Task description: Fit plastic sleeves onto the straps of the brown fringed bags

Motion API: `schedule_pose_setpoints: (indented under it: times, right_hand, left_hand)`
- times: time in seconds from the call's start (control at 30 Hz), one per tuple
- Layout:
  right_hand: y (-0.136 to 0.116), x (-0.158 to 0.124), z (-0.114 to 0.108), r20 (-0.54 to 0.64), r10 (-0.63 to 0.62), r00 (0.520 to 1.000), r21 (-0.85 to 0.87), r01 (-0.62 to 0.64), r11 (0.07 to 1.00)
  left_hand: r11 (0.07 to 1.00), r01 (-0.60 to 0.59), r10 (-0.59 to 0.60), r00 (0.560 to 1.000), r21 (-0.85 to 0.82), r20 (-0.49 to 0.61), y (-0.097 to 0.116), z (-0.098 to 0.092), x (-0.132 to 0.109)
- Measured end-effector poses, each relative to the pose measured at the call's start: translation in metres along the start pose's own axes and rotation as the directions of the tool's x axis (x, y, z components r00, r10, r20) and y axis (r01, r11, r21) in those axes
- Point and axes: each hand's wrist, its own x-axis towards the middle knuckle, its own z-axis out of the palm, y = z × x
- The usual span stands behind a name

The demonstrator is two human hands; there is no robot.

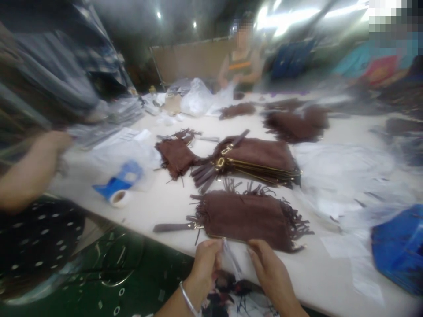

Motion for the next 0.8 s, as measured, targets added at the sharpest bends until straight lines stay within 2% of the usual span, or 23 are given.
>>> schedule_pose_setpoints:
  times: [0.1, 0.17, 0.23, 0.33, 0.5, 0.8]
  right_hand:
    - [0.000, 0.003, 0.005, 0.008, -0.021, 1.000, -0.011, 0.021, 1.000]
    - [-0.007, -0.003, 0.004, 0.083, 0.055, 0.995, 0.064, -0.060, 0.996]
    - [-0.016, -0.014, 0.005, 0.190, 0.150, 0.970, 0.174, -0.183, 0.968]
    - [-0.028, -0.031, 0.011, 0.279, 0.189, 0.941, 0.272, -0.266, 0.925]
    - [-0.029, -0.042, 0.021, 0.322, 0.230, 0.918, 0.228, -0.311, 0.923]
    - [-0.032, -0.046, 0.021, 0.363, 0.296, 0.884, 0.177, -0.377, 0.909]
  left_hand:
    - [1.000, 0.018, -0.018, 1.000, -0.003, 0.002, -0.001, 0.000, 0.000]
    - [1.000, 0.026, -0.026, 0.999, 0.010, -0.020, -0.002, 0.001, 0.001]
    - [1.000, 0.023, -0.022, 0.999, 0.016, -0.032, -0.001, 0.001, 0.002]
    - [1.000, 0.007, -0.007, 1.000, 0.010, -0.026, 0.000, 0.002, 0.002]
    - [1.000, 0.017, -0.016, 1.000, 0.004, -0.023, 0.003, 0.001, 0.000]
    - [1.000, 0.002, -0.001, 0.999, 0.022, -0.047, 0.004, 0.001, -0.001]
